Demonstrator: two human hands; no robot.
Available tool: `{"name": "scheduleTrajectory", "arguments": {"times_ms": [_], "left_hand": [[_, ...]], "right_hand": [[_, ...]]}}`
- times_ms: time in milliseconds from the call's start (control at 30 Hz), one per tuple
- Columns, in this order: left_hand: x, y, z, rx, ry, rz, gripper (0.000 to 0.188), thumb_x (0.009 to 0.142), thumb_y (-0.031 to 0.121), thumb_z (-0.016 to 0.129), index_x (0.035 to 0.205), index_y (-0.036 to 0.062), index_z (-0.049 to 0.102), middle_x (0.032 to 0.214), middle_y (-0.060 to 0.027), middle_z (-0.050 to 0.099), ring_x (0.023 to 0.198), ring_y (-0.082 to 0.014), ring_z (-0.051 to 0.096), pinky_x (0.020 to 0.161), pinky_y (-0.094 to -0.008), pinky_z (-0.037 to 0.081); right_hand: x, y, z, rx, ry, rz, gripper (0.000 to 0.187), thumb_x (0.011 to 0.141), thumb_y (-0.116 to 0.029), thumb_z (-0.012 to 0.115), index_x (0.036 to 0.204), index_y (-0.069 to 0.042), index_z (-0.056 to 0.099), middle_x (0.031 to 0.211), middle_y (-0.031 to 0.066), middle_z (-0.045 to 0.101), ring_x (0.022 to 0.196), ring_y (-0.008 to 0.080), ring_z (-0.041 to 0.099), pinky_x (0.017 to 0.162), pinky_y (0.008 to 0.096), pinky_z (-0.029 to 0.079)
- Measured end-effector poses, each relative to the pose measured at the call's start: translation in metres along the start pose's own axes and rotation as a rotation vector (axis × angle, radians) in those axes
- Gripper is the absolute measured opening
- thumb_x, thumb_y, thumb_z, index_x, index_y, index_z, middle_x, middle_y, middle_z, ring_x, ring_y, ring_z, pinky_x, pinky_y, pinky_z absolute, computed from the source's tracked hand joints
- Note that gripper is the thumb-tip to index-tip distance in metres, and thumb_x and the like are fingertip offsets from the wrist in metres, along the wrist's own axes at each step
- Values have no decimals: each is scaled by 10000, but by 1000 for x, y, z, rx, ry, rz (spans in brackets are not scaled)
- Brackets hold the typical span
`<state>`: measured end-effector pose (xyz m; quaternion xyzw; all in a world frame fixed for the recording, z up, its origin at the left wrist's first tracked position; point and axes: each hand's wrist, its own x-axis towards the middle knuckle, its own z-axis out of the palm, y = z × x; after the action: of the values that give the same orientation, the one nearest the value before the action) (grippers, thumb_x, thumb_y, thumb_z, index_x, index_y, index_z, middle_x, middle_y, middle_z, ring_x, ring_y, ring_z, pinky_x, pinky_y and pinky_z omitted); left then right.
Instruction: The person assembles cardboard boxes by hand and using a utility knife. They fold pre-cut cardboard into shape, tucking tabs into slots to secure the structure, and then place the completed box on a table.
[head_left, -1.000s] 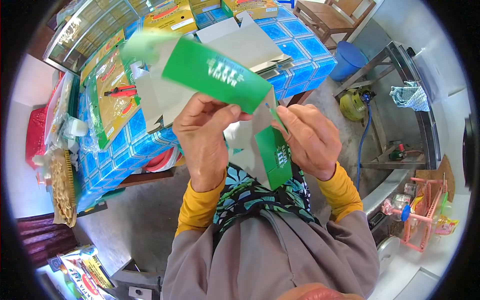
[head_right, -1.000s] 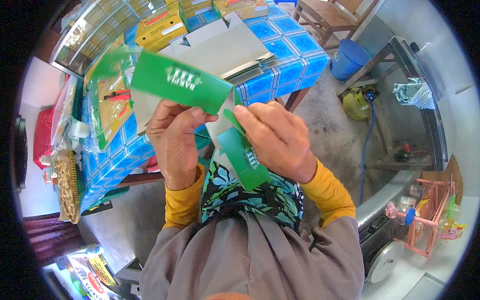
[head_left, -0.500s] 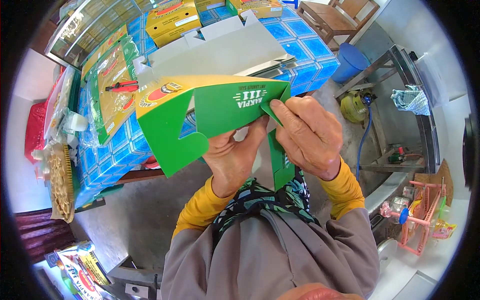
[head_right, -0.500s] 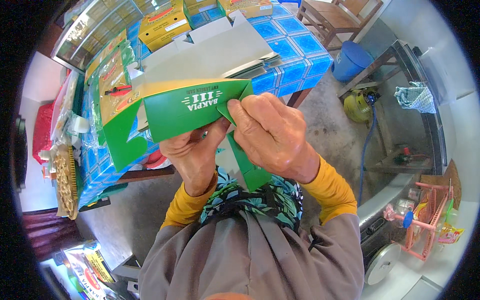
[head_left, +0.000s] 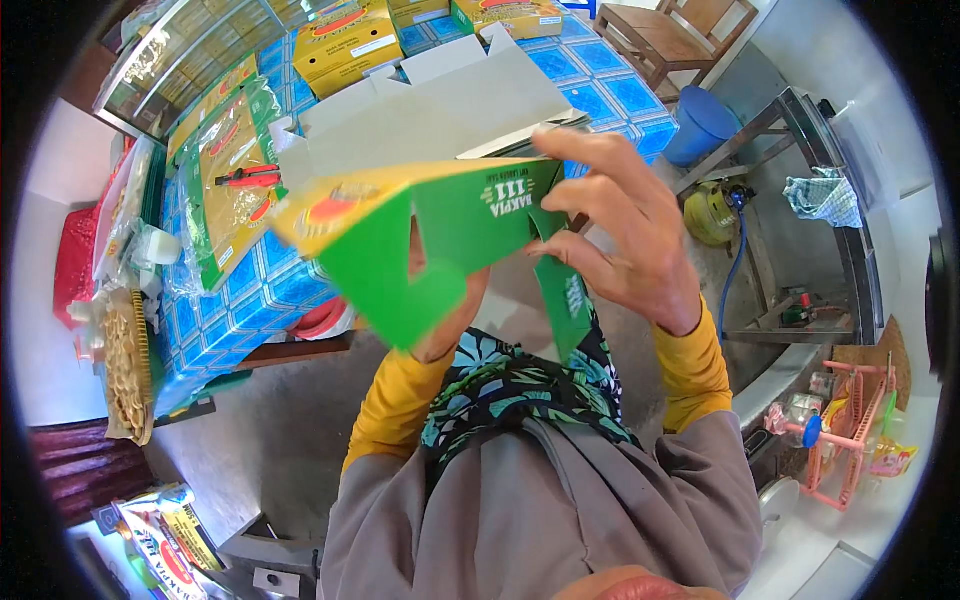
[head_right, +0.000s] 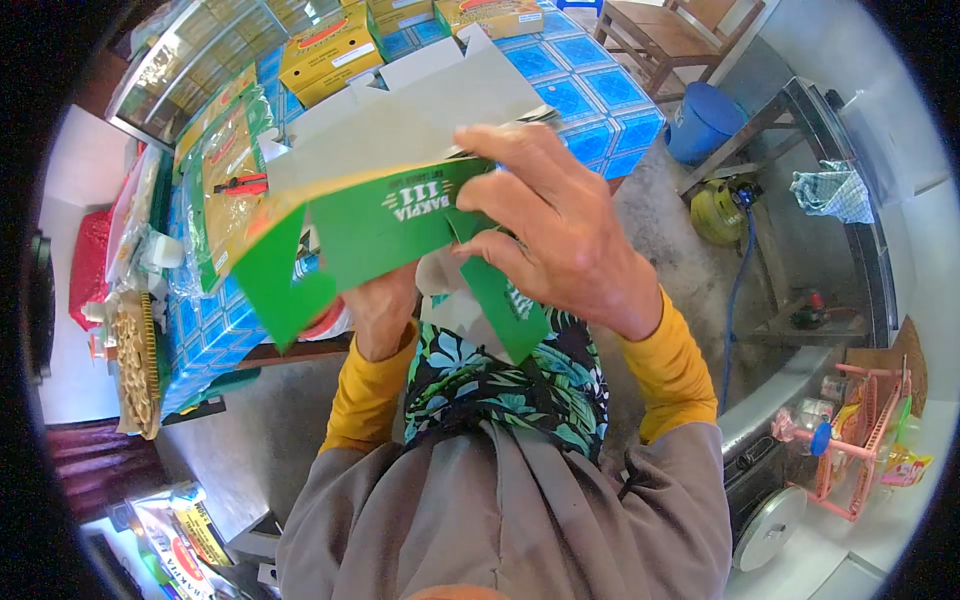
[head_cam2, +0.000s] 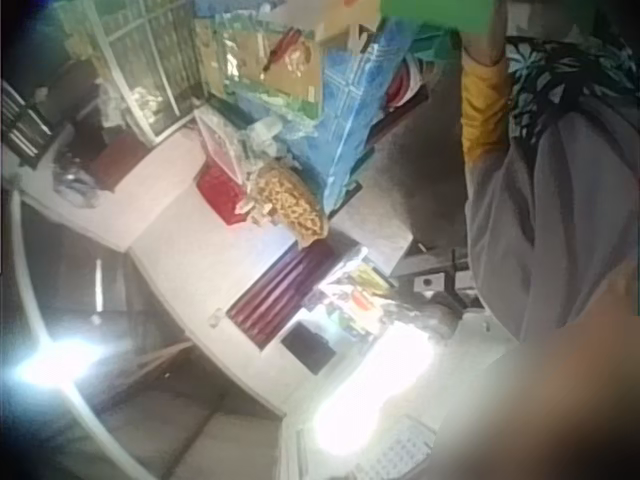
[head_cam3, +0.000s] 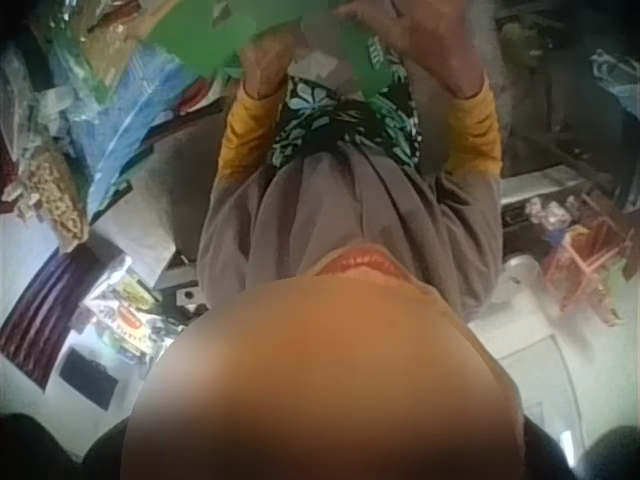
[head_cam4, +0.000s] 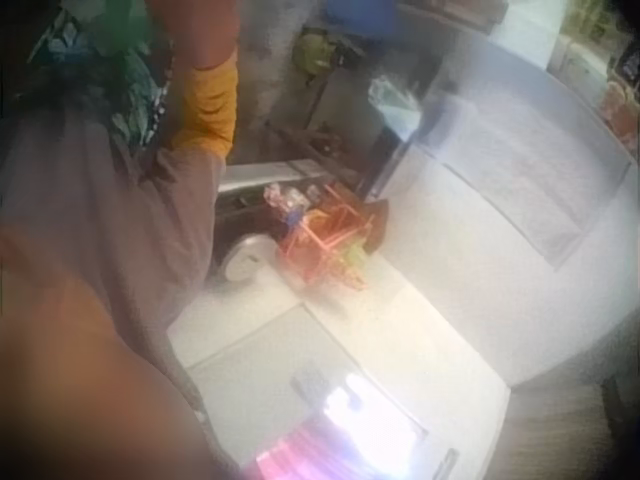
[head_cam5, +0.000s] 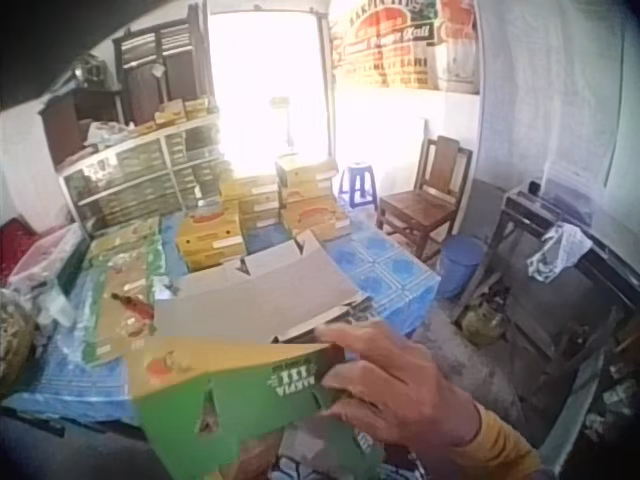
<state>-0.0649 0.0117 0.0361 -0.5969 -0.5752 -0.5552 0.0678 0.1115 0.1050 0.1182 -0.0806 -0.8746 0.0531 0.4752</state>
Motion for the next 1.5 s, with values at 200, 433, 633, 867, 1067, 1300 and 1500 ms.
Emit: {"name": "scheduleTrajectory", "arguments": {"times_ms": [200,433,633,867,1067,1300,1500], "left_hand": [[25,7,28,-911,-27,-525,157,857,0,689,1011,-18,716,847,-45,703,783,-115,651,722,-240,523],[58,20,-28,-1052,-492,-596,238,899,13,632,1125,-55,656,1047,-106,702,930,-150,651,856,-306,514],[67,43,-48,-925,-766,-781,235,905,7,627,1134,-39,645,1033,-72,701,937,-117,637,836,-272,507],[47,38,-46,-892,-1537,-982,218,911,66,654,1103,-38,651,965,-27,697,862,-72,626,763,-248,503],[11,29,-31,-873,-1591,-1158,223,837,141,767,968,-24,695,794,-49,700,701,-96,646,671,-237,503],[-20,14,-18,-1013,-1462,-1253,220,846,124,752,999,-31,719,799,-66,712,696,-128,672,674,-262,543],[-24,10,-17,-1032,-1419,-1251,110,834,56,693,856,-50,711,715,-90,673,640,-156,658,627,-272,530]], "right_hand": [[-17,9,23,195,-22,93,373,680,-74,804,953,-37,552,988,144,636,904,333,610,737,394,509],[-34,-6,23,57,12,269,424,677,-135,835,999,-28,581,934,133,632,831,331,606,716,389,506],[-42,-18,5,172,-44,267,385,703,-155,835,996,-14,628,971,128,656,846,304,619,725,375,502],[-28,6,-21,627,-384,350,236,742,-88,804,915,27,691,850,97,678,788,214,628,701,309,484],[-57,-7,-12,1109,-409,637,212,665,16,832,791,-27,667,760,41,654,727,155,598,641,295,452],[-77,-13,7,942,-572,432,214,596,-17,823,723,-33,651,716,46,652,658,213,573,614,343,443],[-79,-14,17,910,-576,216,221,614,14,758,772,-58,621,651,48,530,670,255,522,592,372,409]]}}
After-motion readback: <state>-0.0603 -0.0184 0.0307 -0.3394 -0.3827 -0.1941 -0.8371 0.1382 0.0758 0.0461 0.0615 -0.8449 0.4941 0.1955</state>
